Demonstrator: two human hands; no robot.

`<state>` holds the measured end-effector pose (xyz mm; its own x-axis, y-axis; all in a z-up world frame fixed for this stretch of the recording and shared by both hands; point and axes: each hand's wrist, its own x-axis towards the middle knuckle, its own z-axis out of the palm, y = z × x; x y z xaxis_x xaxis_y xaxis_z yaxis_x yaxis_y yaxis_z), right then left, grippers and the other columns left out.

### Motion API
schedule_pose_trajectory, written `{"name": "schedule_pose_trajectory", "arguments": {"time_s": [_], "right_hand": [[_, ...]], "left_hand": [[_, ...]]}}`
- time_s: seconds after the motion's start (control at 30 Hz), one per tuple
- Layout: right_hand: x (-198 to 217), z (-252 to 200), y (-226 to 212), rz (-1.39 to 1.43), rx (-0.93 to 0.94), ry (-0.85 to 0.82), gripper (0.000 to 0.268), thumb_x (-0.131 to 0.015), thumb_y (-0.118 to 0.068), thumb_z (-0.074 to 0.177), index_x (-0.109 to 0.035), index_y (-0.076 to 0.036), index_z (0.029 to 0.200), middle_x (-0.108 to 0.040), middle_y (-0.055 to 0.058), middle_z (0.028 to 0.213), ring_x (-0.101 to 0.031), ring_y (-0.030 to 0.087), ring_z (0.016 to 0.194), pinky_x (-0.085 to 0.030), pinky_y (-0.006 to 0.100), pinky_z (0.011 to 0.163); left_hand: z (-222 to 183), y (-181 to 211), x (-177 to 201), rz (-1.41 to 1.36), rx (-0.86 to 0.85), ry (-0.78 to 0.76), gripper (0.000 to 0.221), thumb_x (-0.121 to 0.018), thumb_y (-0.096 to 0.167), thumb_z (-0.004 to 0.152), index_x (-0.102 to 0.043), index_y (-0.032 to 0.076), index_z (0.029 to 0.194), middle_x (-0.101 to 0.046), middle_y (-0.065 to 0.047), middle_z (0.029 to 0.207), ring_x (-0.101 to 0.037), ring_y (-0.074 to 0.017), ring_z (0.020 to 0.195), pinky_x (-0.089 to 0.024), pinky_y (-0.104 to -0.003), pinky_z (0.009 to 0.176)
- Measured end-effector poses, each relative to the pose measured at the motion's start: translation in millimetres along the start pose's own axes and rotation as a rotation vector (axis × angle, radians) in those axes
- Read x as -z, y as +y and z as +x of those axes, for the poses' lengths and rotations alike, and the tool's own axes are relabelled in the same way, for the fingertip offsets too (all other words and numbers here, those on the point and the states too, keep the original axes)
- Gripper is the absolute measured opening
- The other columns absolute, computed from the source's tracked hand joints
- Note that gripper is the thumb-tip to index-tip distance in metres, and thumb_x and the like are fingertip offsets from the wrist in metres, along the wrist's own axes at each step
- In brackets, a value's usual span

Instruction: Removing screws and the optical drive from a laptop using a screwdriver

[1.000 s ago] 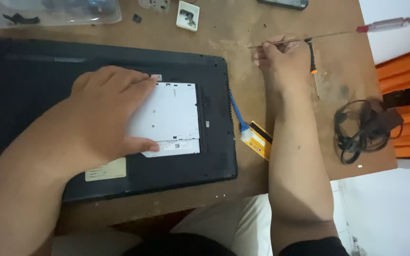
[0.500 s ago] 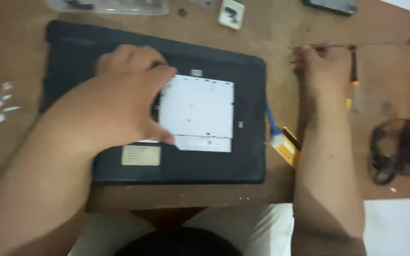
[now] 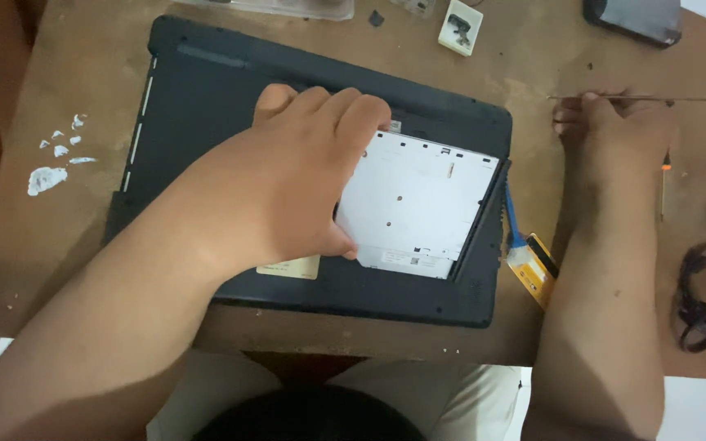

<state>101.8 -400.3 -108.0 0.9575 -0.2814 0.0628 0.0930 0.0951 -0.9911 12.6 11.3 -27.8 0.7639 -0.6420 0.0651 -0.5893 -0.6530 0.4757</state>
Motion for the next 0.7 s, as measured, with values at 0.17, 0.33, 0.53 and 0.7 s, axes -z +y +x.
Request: {"name": "schedule_pose_trajectory", "arguments": {"time_s": [0.17, 0.33, 0.53, 0.7], "right_hand": [[-10, -9, -9, -0.209, -0.003, 0.032, 0.023, -0.05, 0.001, 0.102, -0.047, -0.009, 0.081, -0.048, 0.007, 0.078, -0.05, 0.013, 0.066, -0.037, 0.025, 0.057], [4, 2, -3, -0.226, -0.019, 0.1, 0.003, -0.054, -0.007, 0.1, -0.056, -0.006, 0.101, -0.069, 0.018, 0.082, -0.069, 0.021, 0.06, -0.057, 0.029, 0.055], [-8, -27, -40, -0.437, 0.07, 0.192, 0.015, -0.053, -0.013, 0.103, -0.067, -0.011, 0.101, -0.072, 0.004, 0.088, -0.077, 0.015, 0.077, -0.071, 0.026, 0.07], [-10, -53, -62, -0.069, 0.089, -0.301, 0.01, -0.06, -0.016, 0.104, -0.051, -0.013, 0.099, -0.066, 0.018, 0.094, -0.066, 0.023, 0.072, -0.055, 0.033, 0.061]], "left_hand": [[-3, -1, -1, 0.004, -0.042, 0.026, 0.112, -0.105, 0.047, 0.046, -0.045, 0.01, 0.134, -0.056, -0.006, 0.122, -0.052, -0.0292, 0.106, -0.027, -0.046, 0.098], [-4, 0, -1, 0.021, -0.075, 0.085, 0.112, -0.104, 0.048, 0.044, -0.045, 0.012, 0.132, -0.056, -0.006, 0.122, -0.053, -0.0306, 0.105, -0.027, -0.047, 0.093], [-3, -3, -2, 0.035, -0.082, 0.046, 0.113, -0.102, 0.053, 0.052, -0.044, 0.008, 0.138, -0.054, -0.009, 0.13, -0.051, -0.0329, 0.115, -0.028, -0.049, 0.099], [-1, -1, -2, 0.074, -0.061, 0.048, 0.118, -0.102, 0.055, 0.051, -0.043, 0.009, 0.143, -0.055, -0.012, 0.135, -0.052, -0.0362, 0.117, -0.031, -0.055, 0.1]]}}
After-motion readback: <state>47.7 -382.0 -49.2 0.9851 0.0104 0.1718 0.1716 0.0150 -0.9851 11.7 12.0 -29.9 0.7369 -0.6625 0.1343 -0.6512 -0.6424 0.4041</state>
